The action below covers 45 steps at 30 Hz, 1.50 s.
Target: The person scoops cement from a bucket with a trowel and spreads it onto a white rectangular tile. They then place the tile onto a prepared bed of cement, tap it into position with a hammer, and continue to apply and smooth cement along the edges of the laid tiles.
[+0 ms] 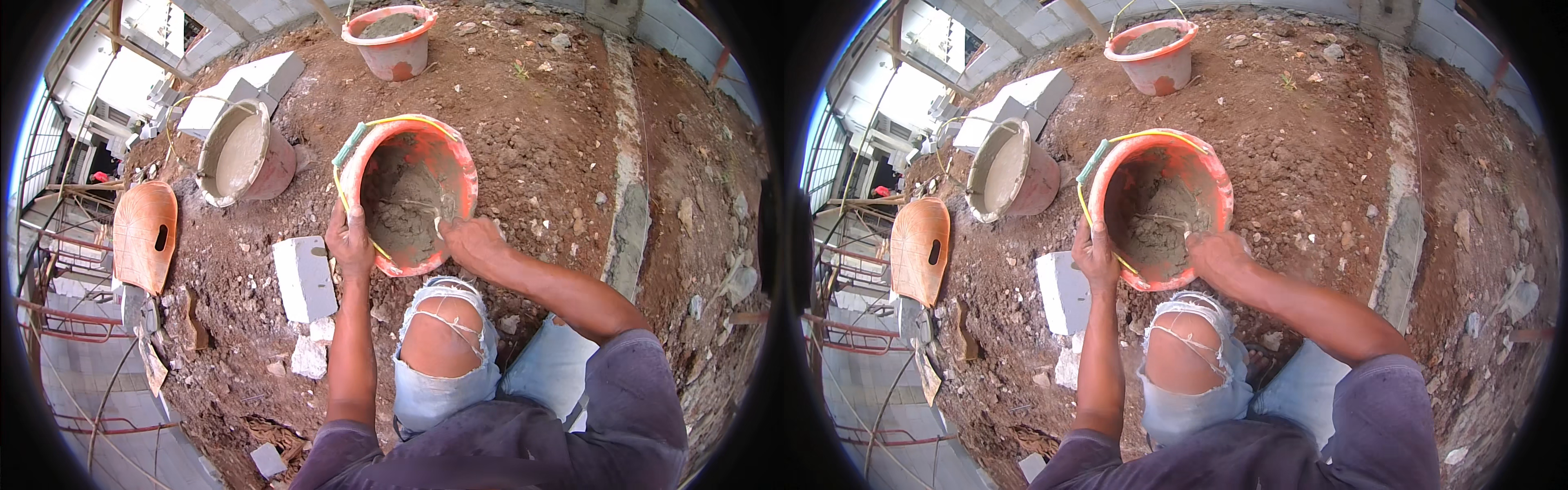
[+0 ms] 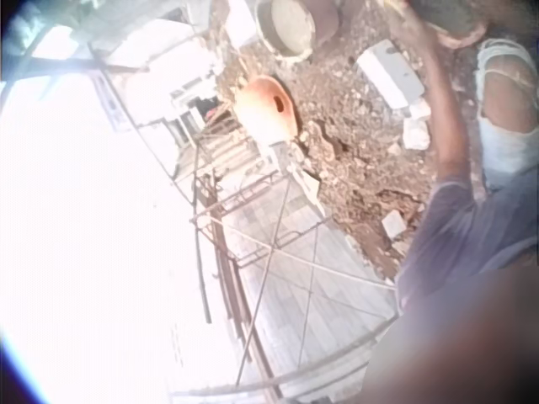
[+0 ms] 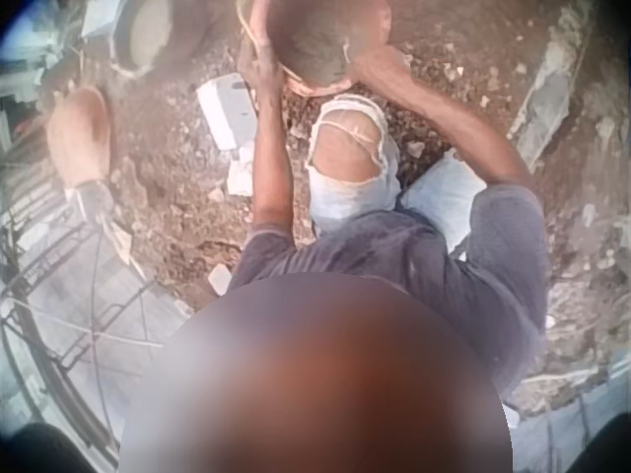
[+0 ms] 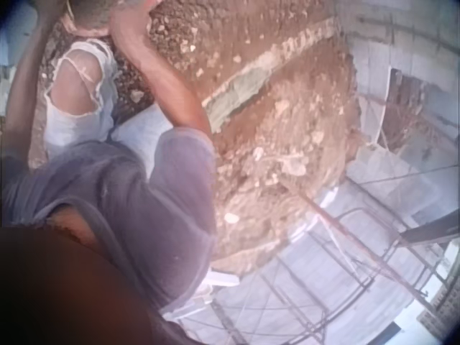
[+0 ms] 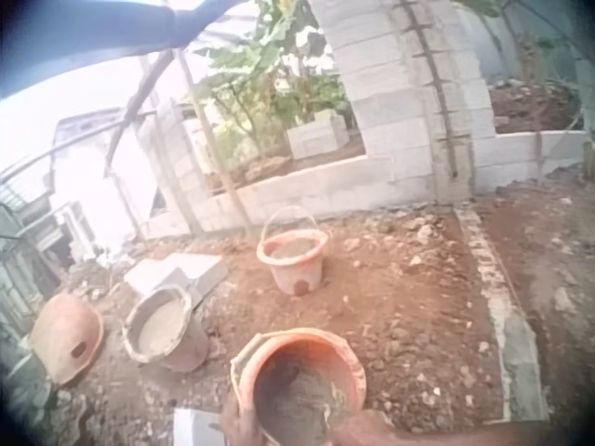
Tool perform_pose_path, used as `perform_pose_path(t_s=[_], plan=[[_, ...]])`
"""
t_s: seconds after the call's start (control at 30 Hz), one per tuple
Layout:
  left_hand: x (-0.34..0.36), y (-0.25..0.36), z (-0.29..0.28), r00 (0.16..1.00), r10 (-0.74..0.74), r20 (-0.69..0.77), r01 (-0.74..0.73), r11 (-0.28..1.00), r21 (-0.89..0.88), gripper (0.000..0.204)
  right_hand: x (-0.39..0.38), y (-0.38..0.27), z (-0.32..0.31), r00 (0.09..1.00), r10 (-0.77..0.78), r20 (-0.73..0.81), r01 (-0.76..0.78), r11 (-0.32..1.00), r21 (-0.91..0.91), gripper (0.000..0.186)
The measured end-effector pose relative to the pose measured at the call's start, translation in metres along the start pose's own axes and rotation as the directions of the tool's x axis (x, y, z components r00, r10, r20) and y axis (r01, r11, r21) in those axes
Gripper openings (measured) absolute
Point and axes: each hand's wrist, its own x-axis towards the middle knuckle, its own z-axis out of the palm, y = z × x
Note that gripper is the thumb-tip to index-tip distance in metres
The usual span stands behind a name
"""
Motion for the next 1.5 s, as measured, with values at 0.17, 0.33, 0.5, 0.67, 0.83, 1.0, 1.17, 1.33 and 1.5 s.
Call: perform_pose_path(t_s=[0.17,0.33,0.5,0.67,0.83,1.0,1.17,1.33,1.5], plan=[[-0.005,0.0,-0.017,0.999,-0.034,0.006,0.034,0.999,0.036,0.039,0.003,0.035,-0.057,0.98,0.189,0.055,-0.192,0.979,0.064,0.026],[0.005,-0.01,0.002,0.999,-0.023,-0.029,0.022,1.0,-0.018,0.039,0.0,0.044,0.016,0.956,0.011,0.295,-0.166,0.847,0.506,0.042],[0.028,0.0,0.013,0.996,-0.021,-0.092,0.029,0.997,0.078,0.038,0.013,-0.008,-0.019,0.939,-0.16,0.305,-0.219,0.408,0.886,0.039],[0.034,0.018,0.046,0.998,0.032,-0.06,-0.016,0.971,0.24,0.038,-0.034,0.044,-0.052,0.957,-0.1,0.274,-0.283,-0.097,0.954,0.044],[0.035,-0.028,-0.014,0.993,0.056,-0.106,-0.018,0.945,0.325,0.044,-0.156,0.07,-0.046,0.984,0.13,0.119,-0.125,0.035,0.992,0.03],[0.062,-0.037,-0.058,0.991,0.082,-0.103,-0.01,0.827,0.563,0.052,-0.367,0.067,-0.088,0.649,0.731,0.211,-0.43,0.123,0.895,0.033],[0.065,-0.03,-0.032,0.984,0.172,-0.04,-0.105,0.755,0.647,0.046,-0.496,0.007,-0.061,0.165,0.984,-0.069,-0.772,0.173,0.612,0.039],[0.068,-0.026,-0.02,0.98,0.157,-0.126,-0.05,0.796,0.604,0.05,-0.53,-0.032,0.043,0.046,0.998,0.053,-0.902,0.019,0.432,0.045],[0.067,-0.025,-0.022,0.985,0.068,-0.158,0.038,0.809,0.587,0.05,-0.544,-0.013,0.058,-0.084,0.984,0.158,-0.921,-0.137,0.364,0.044]])
